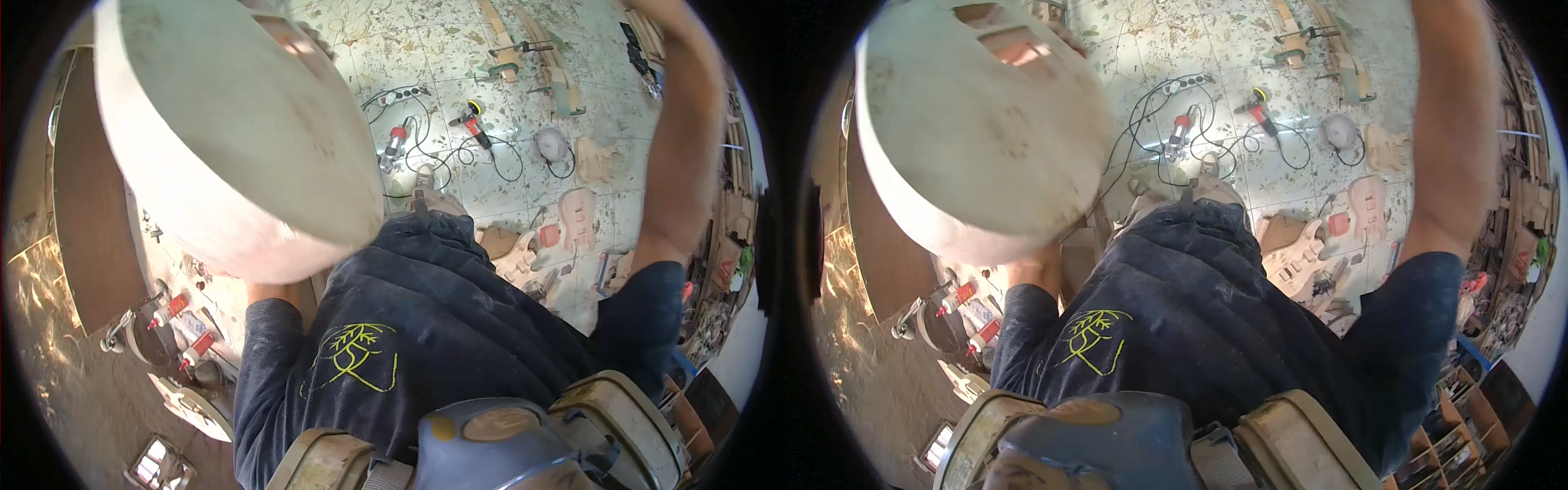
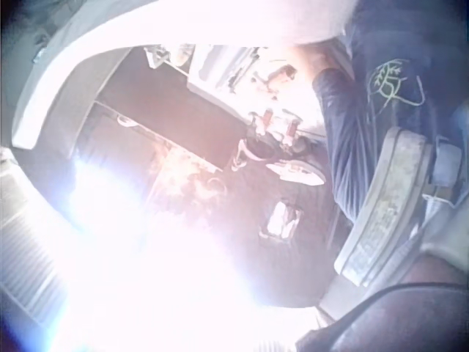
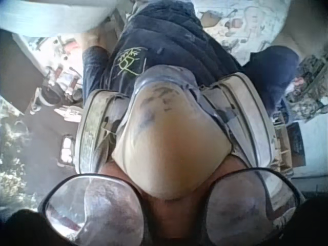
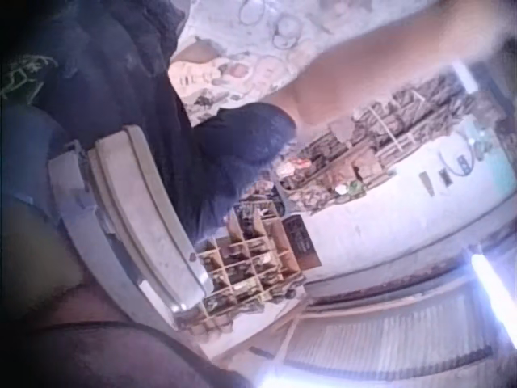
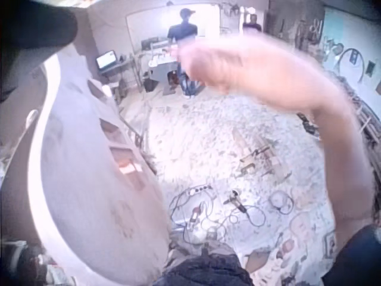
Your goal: The person sands the edges and back of a wooden electric guitar body using a stationary belt sander, turning the body to reach different contours.
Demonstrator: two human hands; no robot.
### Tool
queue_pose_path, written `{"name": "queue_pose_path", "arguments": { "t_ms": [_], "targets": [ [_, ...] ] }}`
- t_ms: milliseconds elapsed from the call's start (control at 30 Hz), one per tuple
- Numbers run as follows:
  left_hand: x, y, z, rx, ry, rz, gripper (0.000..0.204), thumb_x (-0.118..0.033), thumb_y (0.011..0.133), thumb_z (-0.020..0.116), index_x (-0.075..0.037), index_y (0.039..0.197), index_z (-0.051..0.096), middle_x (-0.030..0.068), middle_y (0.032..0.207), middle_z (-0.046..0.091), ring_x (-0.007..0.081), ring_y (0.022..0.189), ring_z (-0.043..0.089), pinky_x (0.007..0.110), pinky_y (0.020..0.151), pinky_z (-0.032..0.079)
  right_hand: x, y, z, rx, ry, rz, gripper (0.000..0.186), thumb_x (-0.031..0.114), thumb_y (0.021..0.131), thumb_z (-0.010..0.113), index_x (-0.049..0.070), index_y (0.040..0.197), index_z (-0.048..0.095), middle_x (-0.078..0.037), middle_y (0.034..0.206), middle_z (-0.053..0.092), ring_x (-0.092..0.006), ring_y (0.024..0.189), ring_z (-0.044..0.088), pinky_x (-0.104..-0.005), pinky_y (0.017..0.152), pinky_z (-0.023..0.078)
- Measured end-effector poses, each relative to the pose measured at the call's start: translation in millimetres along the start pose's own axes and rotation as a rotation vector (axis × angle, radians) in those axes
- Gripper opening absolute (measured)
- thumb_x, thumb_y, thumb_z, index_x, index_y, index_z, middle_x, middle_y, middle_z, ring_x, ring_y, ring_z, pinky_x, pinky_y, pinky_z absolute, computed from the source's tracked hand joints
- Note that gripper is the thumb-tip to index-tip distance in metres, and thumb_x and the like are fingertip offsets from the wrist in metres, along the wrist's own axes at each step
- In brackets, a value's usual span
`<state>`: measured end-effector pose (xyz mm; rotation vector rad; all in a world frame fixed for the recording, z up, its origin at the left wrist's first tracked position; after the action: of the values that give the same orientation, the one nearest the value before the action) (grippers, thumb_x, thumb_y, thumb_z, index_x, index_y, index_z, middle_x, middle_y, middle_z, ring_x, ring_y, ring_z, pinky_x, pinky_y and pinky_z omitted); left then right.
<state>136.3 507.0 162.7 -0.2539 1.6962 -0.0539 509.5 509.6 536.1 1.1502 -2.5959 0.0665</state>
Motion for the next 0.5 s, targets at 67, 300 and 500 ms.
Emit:
{"name": "queue_pose_path", "arguments": {
  "t_ms": [67, 300, 500],
  "targets": [
    [25.6, -30.8, -3.9, -0.019, 0.056, -0.093, 0.065, -0.049, 0.105, 0.041, -0.003, 0.151, 0.04, 0.0153, 0.145, 0.053, 0.0275, 0.125, 0.058, 0.042, 0.104, 0.049, -27.7, -3.5, 34.2, -0.087, 0.128, 0.023, 0.091, 0.079, 0.094, 0.032, 0.004, 0.142, 0.054, -0.022, 0.135, 0.062, -0.0277, 0.119, 0.064, -0.0417, 0.094, 0.056],
    [69.7, -88.1, 50.7, 0.211, 0.13, -0.259, 0.065, -0.049, 0.105, 0.041, -0.003, 0.151, 0.041, 0.0154, 0.145, 0.053, 0.0272, 0.126, 0.057, 0.042, 0.105, 0.048, -91.6, -50.8, 257.2, -0.595, 0.745, 0.428, 0.055, 0.043, 0.101, 0.059, 0.008, 0.143, 0.055, -0.014, 0.113, 0.069, -0.0166, 0.099, 0.066, -0.0335, 0.09, 0.051],
    [58.2, -113.3, 116.1, 0.437, 0.013, -0.266, 0.066, -0.049, 0.105, 0.041, -0.002, 0.151, 0.041, 0.0155, 0.145, 0.053, 0.0269, 0.126, 0.057, 0.042, 0.106, 0.048, -87.9, -52.1, 367.7, -0.535, 1.691, 0.626, 0.089, 0.072, 0.099, 0.034, 0.007, 0.16, 0.023, -0.014, 0.147, 0.05, -0.028, 0.131, 0.053, -0.0449, 0.11, 0.043]
  ]
}}
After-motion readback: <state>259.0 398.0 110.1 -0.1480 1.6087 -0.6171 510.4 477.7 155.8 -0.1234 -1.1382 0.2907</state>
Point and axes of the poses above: each hand's wrist, its own y-axis towards the middle knuckle, its own z-axis out of the palm, x = y × z, the point moved 4 cm from there along y, towards the middle knuckle
